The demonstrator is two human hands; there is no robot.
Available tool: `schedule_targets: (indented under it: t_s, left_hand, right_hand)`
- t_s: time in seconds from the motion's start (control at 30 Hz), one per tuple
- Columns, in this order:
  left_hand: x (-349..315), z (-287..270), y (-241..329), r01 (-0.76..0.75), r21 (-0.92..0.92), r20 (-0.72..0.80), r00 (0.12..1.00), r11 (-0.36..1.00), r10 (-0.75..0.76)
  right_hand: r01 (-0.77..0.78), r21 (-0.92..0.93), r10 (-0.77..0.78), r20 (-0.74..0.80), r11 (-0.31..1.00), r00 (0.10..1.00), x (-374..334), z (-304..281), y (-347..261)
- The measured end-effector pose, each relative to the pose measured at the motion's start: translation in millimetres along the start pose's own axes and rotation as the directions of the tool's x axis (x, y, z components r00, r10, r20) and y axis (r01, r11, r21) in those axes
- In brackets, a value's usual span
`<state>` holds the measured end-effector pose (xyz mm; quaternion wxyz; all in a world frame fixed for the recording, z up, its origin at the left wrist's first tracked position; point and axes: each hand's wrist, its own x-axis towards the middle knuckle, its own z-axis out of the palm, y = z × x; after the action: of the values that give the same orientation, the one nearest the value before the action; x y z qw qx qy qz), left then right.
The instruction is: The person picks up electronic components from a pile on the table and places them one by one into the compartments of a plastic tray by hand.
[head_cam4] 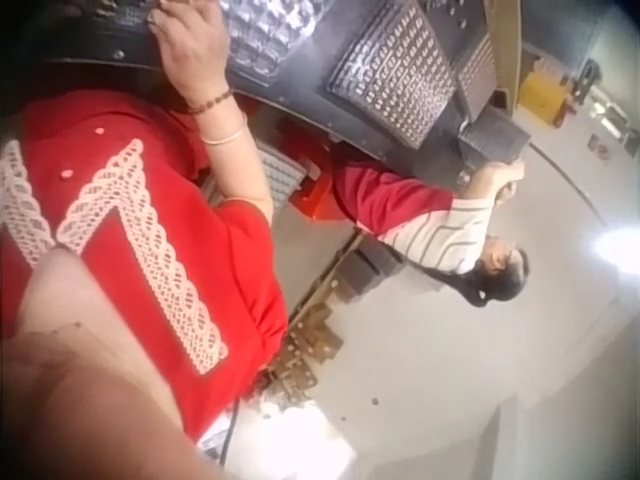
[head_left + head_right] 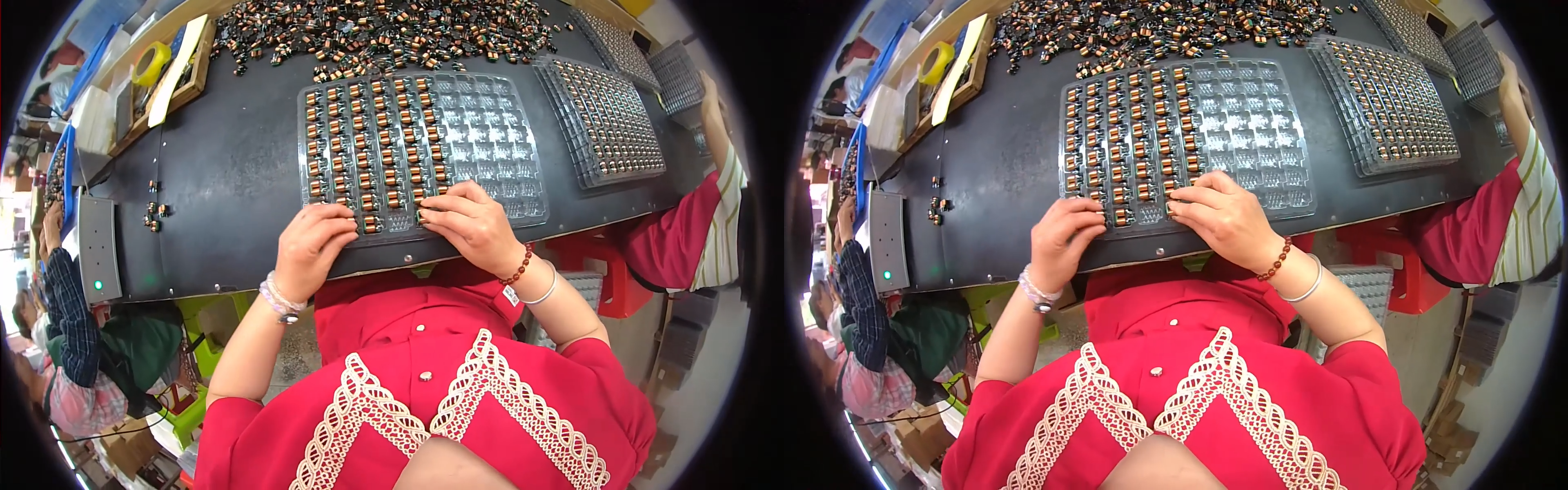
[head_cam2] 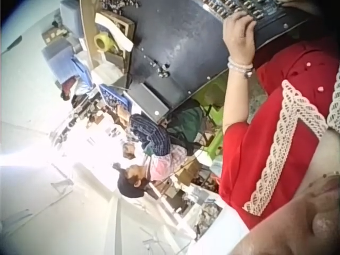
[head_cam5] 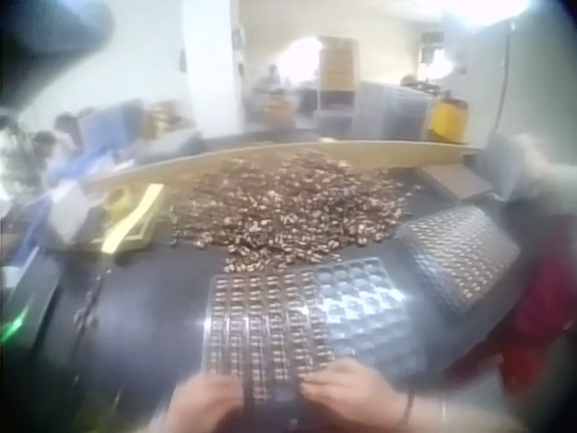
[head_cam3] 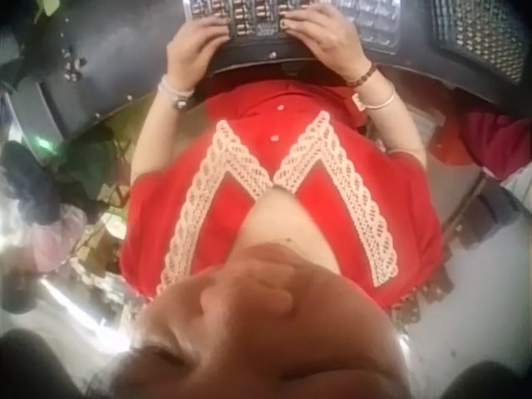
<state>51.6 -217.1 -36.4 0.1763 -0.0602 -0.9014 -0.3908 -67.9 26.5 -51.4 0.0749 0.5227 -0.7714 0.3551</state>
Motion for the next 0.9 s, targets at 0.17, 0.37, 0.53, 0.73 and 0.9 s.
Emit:
schedule_targets:
  t_s: [0.17,0.37,0.53,0.73,0.9]
  left_hand:
    - [-7.7,8.3,-11.2,-0.046,0.033,-0.083,0.995,0.998,0.048]
    - [-2.1,-9.9,-14.3,-0.123,0.231,0.090,0.990,0.965,0.105]
    - [32.7,-25.9,-11.3,-0.200,0.243,0.190,0.970,0.949,0.155]
    - [150.9,-17.9,-94.7,0.211,0.435,-0.222,0.967,0.875,-0.123]
    - [183.2,-4.0,-110.0,0.473,0.399,-0.059,0.868,0.786,-0.493]
  right_hand:
    - [0.058,-0.055,-0.058,0.001,0.997,0.998,0.8,1.7,3.8]
    - [0.044,-0.027,-0.043,0.040,0.999,0.998,4.1,-2.0,2.7]
    - [-0.045,0.063,0.043,0.030,0.997,0.999,20.9,-16.7,4.8]
    - [-0.206,-0.184,0.188,-0.111,0.961,0.976,117.1,-27.3,82.4]
    - [-0.552,-0.494,0.643,0.018,0.671,0.765,136.9,-32.9,146.5]
